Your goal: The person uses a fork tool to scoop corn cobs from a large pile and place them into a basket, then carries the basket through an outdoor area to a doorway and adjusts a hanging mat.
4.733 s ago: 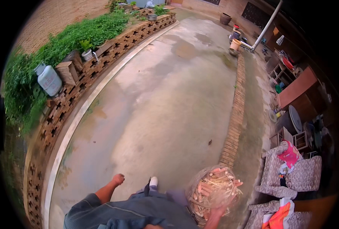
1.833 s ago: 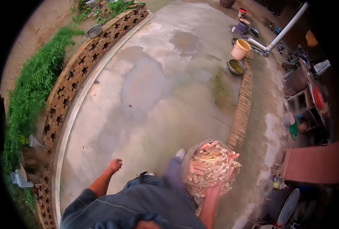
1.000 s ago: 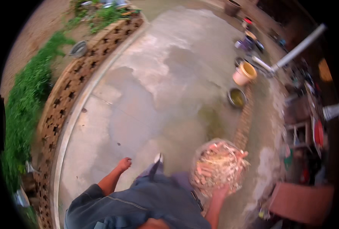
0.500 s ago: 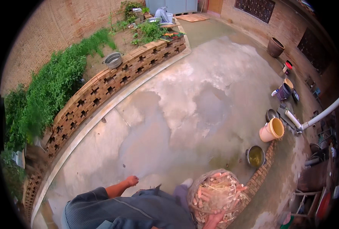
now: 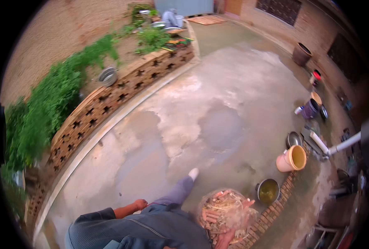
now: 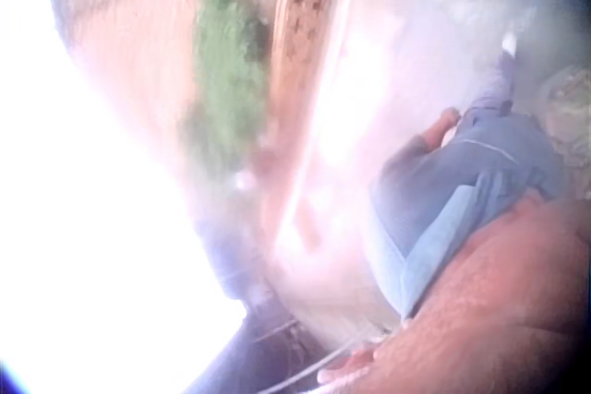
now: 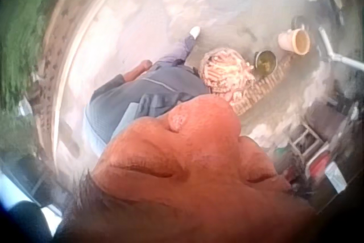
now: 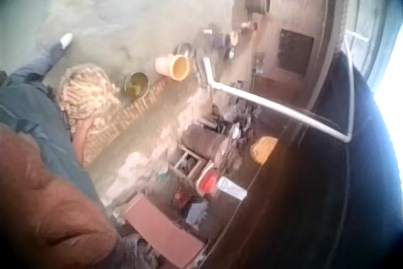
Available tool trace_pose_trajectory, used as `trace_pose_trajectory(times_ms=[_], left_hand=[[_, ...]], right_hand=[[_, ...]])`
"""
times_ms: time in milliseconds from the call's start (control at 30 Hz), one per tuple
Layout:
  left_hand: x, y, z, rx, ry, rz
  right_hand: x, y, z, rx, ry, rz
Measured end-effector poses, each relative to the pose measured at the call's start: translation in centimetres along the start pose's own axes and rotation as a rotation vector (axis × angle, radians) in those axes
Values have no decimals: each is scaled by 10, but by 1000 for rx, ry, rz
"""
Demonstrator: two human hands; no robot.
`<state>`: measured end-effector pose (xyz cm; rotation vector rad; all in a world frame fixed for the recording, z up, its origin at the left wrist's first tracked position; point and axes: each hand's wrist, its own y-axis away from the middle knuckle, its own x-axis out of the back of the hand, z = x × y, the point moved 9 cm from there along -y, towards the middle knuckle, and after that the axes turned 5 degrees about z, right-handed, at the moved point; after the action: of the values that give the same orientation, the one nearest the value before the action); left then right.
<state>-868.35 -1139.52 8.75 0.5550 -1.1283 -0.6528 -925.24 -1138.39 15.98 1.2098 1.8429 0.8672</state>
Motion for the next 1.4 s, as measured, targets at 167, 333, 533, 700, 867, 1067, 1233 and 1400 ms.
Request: trace_pose_trajectory(times_ms=[167,333,533,700,867,1067,1233,1400], left_hand=[[86,-114,-16,201,314,24],[202,-228,24,269,466,92],[320,-343,62,294,585,115],[380,-407,116,325,622,113],[419,-424,183,454,770,117],[428,-452,266,425,691,62],[439,-515,294,401,707,64],[454,-626,348,132,23,-133]], right_hand=[[-114,-27,-41,53,133,44],[-202,-39,-125,193,-62,102],[-324,-73,-184,210,-102,-33],[-409,-146,-209,157,-32,-22],[-493,-233,-273,117,-30,-81],[-588,-271,-329,61,59,-71],[-657,-320,-359,-4,82,-78],[-699,-390,-394,-35,45,-14]])
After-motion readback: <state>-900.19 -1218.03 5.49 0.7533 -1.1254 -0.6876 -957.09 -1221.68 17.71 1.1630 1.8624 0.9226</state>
